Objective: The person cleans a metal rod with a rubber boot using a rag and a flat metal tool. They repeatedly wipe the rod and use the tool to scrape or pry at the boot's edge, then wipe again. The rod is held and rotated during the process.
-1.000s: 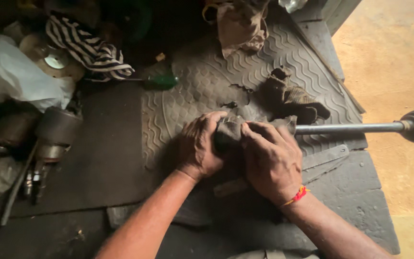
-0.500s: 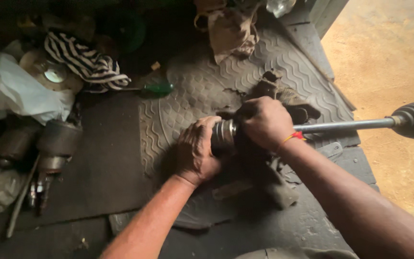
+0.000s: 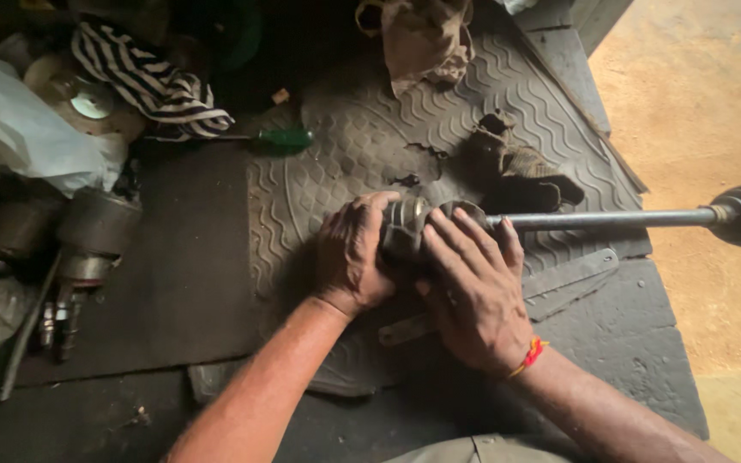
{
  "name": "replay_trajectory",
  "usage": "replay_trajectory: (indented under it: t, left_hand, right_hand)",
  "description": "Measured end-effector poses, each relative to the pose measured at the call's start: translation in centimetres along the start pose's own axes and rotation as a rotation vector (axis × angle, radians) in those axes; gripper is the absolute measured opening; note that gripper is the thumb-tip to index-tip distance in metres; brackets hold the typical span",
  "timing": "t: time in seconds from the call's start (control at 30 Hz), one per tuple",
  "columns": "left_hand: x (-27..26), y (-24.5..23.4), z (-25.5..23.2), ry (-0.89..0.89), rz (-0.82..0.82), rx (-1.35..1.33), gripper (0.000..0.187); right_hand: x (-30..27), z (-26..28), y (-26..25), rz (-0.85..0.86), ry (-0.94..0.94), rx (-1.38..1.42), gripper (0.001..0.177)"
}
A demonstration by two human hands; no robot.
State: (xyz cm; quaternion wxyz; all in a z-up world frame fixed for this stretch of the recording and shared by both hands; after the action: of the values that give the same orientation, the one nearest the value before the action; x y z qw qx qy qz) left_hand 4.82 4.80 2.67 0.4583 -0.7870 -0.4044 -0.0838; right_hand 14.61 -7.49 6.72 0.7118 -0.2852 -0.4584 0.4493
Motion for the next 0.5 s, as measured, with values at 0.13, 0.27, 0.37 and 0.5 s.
replay_trajectory:
  t: [0.13, 0.27, 0.37, 0.5]
  left_hand:
    - [-0.4, 0.5, 0.5, 0.011, -0.015, 0.017, 0.059]
    - [-0.7, 1.2, 1.2, -0.018, 0.014, 0.065, 0.059]
    - [-0.7, 0.9, 0.5, 0.067, -0.034, 0.085, 0.059]
    - [-0.8, 0.5, 0.8, 0.000, -0.006, -0.012, 0.054]
  right_hand:
    - [3.5, -0.3, 1.0, 0.060, -0.031, 0.005, 0.074]
    - [5.6, -2.6, 3.7, 0.420, 0.211, -0.035, 0.066]
    - [4.4, -0.1, 2.2, 0.284, -0.055, -0.170, 0.069]
    - [-0.2, 2.5, 1.6, 0.297, -0.226, -0.273, 0.075]
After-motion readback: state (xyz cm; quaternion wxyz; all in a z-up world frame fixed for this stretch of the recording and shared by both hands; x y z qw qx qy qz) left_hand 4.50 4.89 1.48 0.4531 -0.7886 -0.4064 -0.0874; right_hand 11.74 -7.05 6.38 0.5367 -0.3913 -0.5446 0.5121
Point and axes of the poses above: each hand's wrist, its own x-axis towards the middle knuckle, its own y-axis out of the palm, z = x × y, the point moved 8 cm from there along x, towards the middle knuckle, and after that the axes turned 1 degree about -x, right-handed, at the moved point
